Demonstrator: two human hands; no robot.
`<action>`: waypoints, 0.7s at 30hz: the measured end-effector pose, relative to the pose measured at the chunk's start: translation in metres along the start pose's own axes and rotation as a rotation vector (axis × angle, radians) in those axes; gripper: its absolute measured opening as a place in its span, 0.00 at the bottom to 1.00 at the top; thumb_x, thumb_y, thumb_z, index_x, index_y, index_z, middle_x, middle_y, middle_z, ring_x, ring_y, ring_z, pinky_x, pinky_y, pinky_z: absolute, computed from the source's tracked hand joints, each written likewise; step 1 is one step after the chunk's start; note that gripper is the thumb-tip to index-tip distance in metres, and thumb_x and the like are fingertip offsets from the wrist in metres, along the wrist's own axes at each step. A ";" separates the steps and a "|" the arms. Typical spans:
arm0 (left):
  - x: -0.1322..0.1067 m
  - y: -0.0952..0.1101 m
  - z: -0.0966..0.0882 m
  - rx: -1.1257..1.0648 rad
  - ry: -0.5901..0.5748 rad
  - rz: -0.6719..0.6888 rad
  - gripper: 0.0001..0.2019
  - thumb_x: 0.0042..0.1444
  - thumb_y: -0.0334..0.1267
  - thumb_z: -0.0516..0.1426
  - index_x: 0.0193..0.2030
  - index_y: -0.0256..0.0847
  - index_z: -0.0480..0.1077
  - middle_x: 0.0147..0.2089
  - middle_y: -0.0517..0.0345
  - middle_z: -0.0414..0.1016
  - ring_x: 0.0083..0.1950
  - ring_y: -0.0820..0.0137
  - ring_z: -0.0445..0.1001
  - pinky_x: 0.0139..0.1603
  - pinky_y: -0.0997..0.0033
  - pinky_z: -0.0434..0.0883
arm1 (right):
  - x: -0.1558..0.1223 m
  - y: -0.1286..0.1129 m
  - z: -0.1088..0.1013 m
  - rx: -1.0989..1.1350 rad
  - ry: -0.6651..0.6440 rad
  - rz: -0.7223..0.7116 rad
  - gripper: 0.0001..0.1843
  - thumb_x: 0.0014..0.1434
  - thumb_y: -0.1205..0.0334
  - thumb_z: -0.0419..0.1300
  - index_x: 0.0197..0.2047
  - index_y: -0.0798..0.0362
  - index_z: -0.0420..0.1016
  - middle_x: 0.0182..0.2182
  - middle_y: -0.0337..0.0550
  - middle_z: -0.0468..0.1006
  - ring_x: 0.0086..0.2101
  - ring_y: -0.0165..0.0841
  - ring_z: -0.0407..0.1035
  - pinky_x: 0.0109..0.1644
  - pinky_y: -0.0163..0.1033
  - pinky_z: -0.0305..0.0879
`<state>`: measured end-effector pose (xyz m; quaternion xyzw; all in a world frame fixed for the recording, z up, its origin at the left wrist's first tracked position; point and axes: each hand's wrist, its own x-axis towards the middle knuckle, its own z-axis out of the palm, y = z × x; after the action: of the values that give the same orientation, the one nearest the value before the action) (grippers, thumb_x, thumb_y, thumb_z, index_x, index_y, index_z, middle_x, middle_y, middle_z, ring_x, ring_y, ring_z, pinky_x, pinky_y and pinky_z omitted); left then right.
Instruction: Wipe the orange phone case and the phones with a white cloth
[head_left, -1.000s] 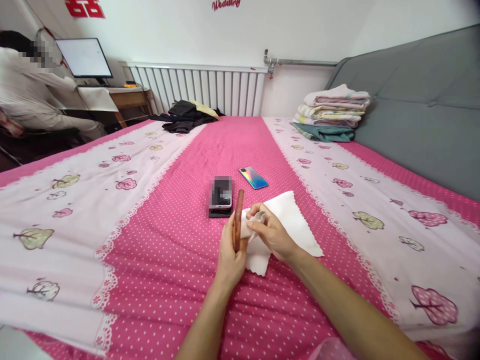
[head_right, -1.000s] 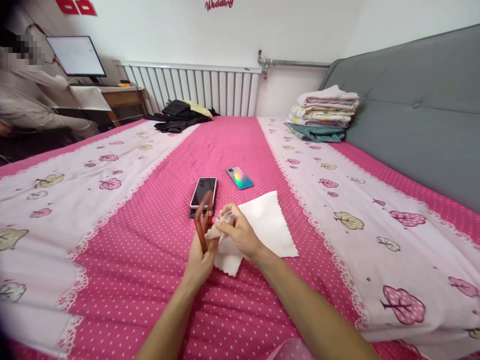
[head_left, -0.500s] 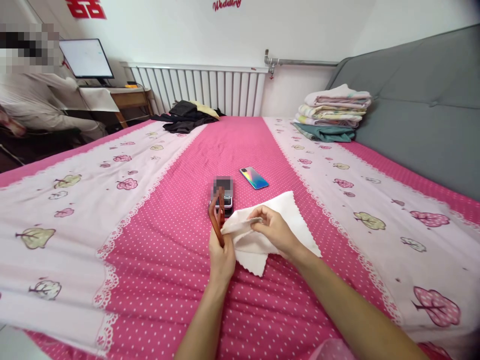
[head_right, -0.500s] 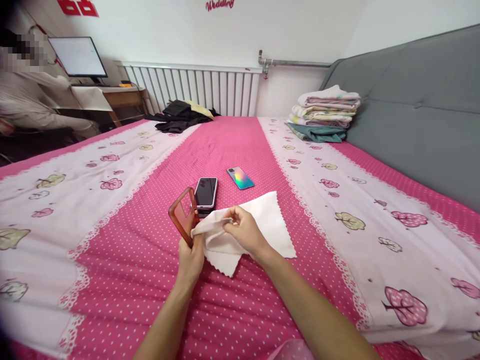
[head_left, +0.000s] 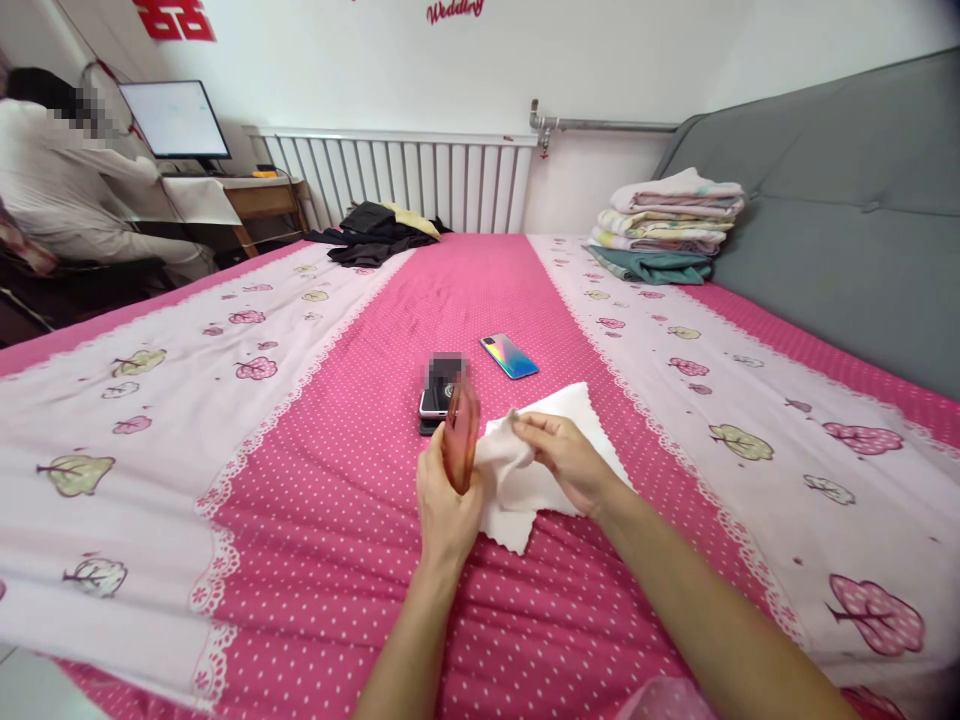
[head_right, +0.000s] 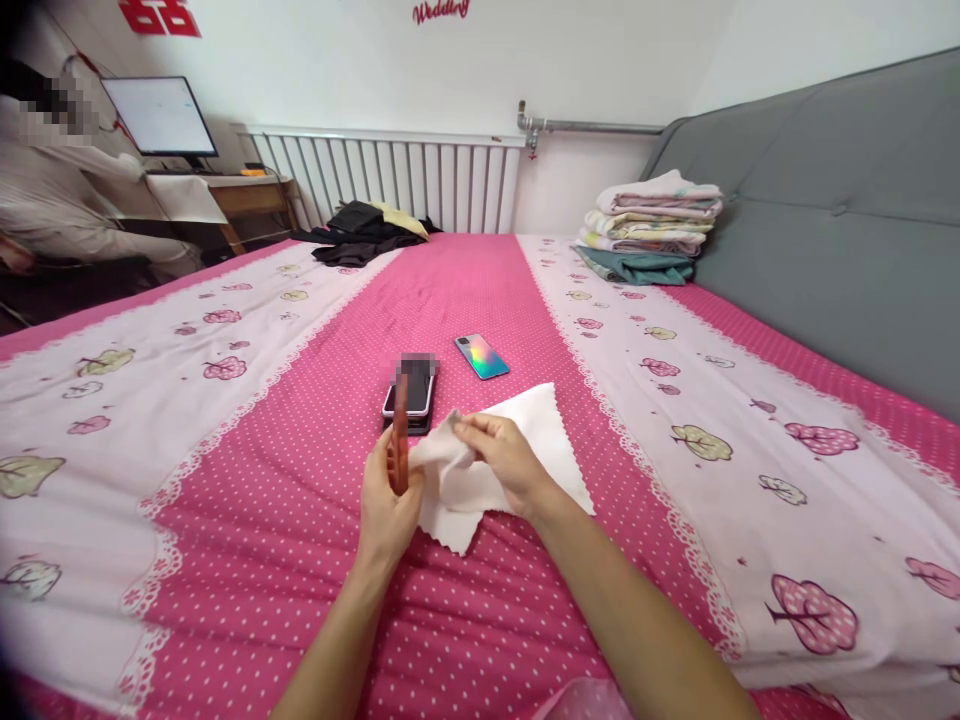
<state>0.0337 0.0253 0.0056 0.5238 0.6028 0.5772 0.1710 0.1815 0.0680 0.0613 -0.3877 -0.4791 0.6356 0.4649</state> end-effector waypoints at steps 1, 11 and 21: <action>0.000 0.002 -0.002 0.100 0.024 0.012 0.31 0.46 0.36 0.58 0.60 0.37 0.60 0.50 0.45 0.69 0.52 0.58 0.67 0.55 0.54 0.63 | 0.004 -0.003 -0.008 0.037 0.156 -0.019 0.12 0.43 0.56 0.66 0.26 0.56 0.72 0.21 0.37 0.71 0.22 0.27 0.63 0.28 0.35 0.60; 0.005 0.014 -0.014 0.486 0.196 0.293 0.37 0.39 0.37 0.61 0.60 0.36 0.60 0.43 0.49 0.64 0.45 0.57 0.65 0.50 0.55 0.64 | 0.017 -0.025 -0.061 -0.271 1.051 -0.630 0.07 0.48 0.66 0.60 0.22 0.52 0.67 0.21 0.35 0.68 0.25 0.29 0.61 0.30 0.36 0.57; 0.009 0.005 -0.015 0.518 0.203 0.394 0.35 0.41 0.39 0.62 0.59 0.36 0.62 0.45 0.47 0.64 0.45 0.58 0.64 0.48 0.56 0.64 | -0.012 -0.015 0.010 0.299 0.045 -0.014 0.08 0.44 0.58 0.67 0.26 0.52 0.74 0.20 0.35 0.70 0.20 0.26 0.62 0.22 0.33 0.58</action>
<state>0.0203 0.0244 0.0181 0.5961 0.6304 0.4760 -0.1436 0.1792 0.0556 0.0792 -0.3251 -0.3713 0.6878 0.5324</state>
